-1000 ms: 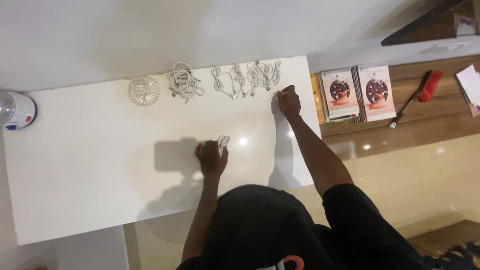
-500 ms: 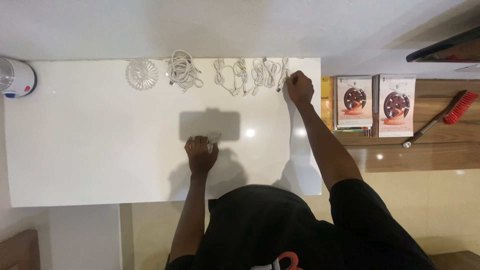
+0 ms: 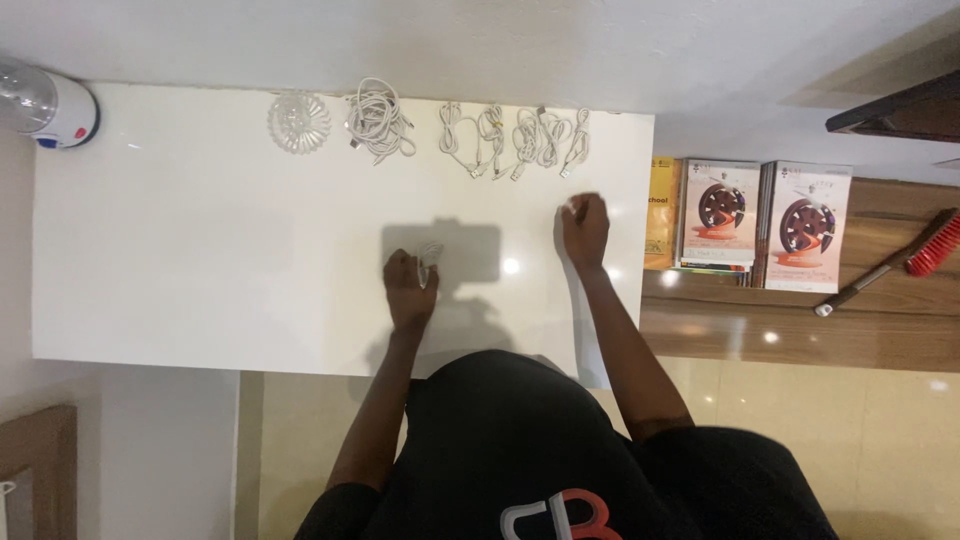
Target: Organizing various personal items including a handheld vacuum, cables, and toiletries by moving them from a bed to a desk.
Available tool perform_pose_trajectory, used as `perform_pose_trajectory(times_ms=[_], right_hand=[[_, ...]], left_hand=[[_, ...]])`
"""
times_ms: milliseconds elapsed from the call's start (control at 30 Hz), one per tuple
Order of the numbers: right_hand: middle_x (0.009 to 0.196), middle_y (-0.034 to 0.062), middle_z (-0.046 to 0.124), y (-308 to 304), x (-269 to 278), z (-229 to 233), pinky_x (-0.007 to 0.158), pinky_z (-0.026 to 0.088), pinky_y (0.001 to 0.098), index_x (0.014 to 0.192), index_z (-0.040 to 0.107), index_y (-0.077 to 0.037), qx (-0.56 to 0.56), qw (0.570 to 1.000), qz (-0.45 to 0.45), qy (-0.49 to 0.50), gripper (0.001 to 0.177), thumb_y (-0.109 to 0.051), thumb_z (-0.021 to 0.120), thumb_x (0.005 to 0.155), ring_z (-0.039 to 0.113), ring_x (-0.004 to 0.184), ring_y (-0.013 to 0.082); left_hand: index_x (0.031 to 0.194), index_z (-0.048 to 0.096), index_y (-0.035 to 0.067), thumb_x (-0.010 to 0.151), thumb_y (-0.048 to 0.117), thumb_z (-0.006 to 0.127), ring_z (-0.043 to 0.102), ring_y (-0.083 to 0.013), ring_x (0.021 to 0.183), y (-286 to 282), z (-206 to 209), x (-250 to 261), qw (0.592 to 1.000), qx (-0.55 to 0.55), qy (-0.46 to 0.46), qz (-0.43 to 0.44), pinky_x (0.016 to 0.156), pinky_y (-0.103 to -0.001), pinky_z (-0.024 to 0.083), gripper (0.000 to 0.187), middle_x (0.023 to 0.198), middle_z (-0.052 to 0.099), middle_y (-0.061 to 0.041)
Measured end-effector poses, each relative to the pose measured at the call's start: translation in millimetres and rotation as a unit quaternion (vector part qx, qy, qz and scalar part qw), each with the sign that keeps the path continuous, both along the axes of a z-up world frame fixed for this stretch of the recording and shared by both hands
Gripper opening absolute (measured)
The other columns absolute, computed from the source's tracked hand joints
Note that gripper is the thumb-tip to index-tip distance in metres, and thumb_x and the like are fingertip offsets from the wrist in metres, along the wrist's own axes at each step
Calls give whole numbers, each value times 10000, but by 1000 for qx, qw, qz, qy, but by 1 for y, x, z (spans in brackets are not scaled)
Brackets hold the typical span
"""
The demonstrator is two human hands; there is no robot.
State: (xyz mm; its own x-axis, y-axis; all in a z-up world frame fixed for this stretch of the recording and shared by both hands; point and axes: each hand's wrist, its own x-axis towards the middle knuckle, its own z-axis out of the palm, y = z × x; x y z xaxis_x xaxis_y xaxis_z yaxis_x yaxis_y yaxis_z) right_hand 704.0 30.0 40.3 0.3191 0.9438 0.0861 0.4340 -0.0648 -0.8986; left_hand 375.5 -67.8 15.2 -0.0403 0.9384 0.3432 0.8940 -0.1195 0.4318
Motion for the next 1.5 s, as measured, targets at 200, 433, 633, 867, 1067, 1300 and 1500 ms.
perform_pose_trajectory(times_ms=[200,433,633,867,1067,1300,1500], right_hand=[[964,52,656,-111,-33,18,705,514,292,1118,587,-60,-133,974,143,111,138,-127,652,1016,604,795,134],[981,56,661,-145,-29,50,720,554,308,1312,466,-76,-158,917,130,343,284,-128,498,1034,675,842,163],[958,102,670,-152,-32,74,753,574,306,1331,516,1,-114,945,121,282,301,-79,548,1043,677,858,154],[1089,104,687,-153,-32,82,826,562,272,1372,489,13,-46,958,65,276,419,5,647,984,672,974,131],[1174,131,706,-156,-36,98,891,575,279,1388,543,24,-20,975,54,214,432,9,669,976,690,1065,157],[1205,211,737,-158,-37,115,903,613,352,1388,558,42,-20,993,82,78,373,-53,636,1037,739,1096,262],[1089,255,745,-159,-38,120,829,620,396,1394,544,55,-66,990,122,-38,452,-78,668,980,761,986,328]], left_hand=[[1075,620,-43,889,190,791,584,-300,1176,7,33,89,928,-93,-353,-77,935,-424,526,344,1329,548,-229],[1221,648,-58,1008,190,666,606,-123,768,3,73,142,627,-379,-661,-163,638,-313,476,327,909,689,-51],[1383,681,-16,1121,312,494,555,-115,812,-9,76,154,689,-370,-602,-163,734,-295,473,460,924,627,-65],[1339,568,41,1054,346,462,697,-121,1034,-10,107,157,670,-350,-638,-146,949,-316,572,431,1227,707,-58],[1281,672,-7,1066,229,563,663,-136,1014,-11,89,153,712,-333,-602,-140,924,-318,534,337,1101,729,-73],[1178,717,-36,1015,194,663,706,-120,927,-16,81,155,728,-310,-598,-128,843,-283,575,287,1013,765,-89],[1073,770,-34,997,209,702,728,-128,796,-15,86,152,754,-348,-549,-98,753,-264,618,263,878,767,-112]])
